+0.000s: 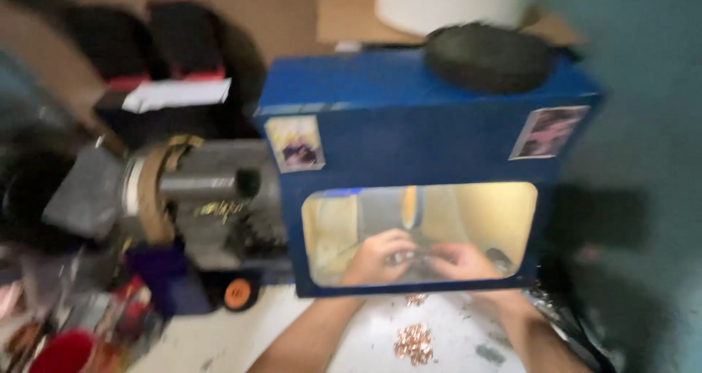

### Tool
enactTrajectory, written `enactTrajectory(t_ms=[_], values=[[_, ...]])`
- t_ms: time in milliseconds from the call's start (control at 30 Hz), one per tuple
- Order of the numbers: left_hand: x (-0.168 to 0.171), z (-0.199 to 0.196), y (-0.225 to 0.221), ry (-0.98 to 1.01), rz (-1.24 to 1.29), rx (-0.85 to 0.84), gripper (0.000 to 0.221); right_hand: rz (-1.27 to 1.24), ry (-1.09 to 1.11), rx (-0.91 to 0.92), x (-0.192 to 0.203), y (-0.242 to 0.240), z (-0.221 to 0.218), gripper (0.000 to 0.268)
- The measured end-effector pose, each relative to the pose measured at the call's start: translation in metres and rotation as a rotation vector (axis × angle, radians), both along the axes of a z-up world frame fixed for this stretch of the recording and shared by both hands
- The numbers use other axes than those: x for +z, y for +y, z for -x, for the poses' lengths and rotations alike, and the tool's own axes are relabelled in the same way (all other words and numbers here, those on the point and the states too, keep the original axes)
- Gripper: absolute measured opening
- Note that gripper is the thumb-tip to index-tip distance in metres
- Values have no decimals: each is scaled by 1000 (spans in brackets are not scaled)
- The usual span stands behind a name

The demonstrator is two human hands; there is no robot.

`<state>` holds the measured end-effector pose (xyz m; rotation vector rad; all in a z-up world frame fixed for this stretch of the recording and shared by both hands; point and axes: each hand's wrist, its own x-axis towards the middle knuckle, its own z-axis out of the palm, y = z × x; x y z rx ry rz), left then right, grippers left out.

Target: Polishing small metal jewelry components one by one using a bench polishing machine.

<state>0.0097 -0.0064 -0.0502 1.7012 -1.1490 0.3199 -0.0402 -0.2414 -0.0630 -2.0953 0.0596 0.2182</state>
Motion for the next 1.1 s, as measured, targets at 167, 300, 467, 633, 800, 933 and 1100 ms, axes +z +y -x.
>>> enactTrajectory(t_ms=[167, 300, 467, 633, 800, 933, 1100], values=[[-22, -10, 6, -69, 56, 99, 18, -83, -33, -42, 28, 31, 18, 48], [-2, 0, 19, -48, -71, 158, 19, -151, 32, -136, 51, 54, 30, 51], [-14, -1, 19, 47, -99, 108, 21, -316, 12, -129, 40, 54, 23, 77], [-23, -6, 16, 242, -52, 25, 28, -265, 22, -139, 38, 52, 20, 86], [-14, -5, 20, 352, -86, 7, 21, -110, -78, -128, 43, 62, 23, 81], [-21, -10, 24, 356, -160, 30, 22, 120, -137, -91, 41, 65, 19, 77], [-10, -11, 34, 504, -110, 161, 24, 840, -318, 94, 46, 71, -2, 51]])
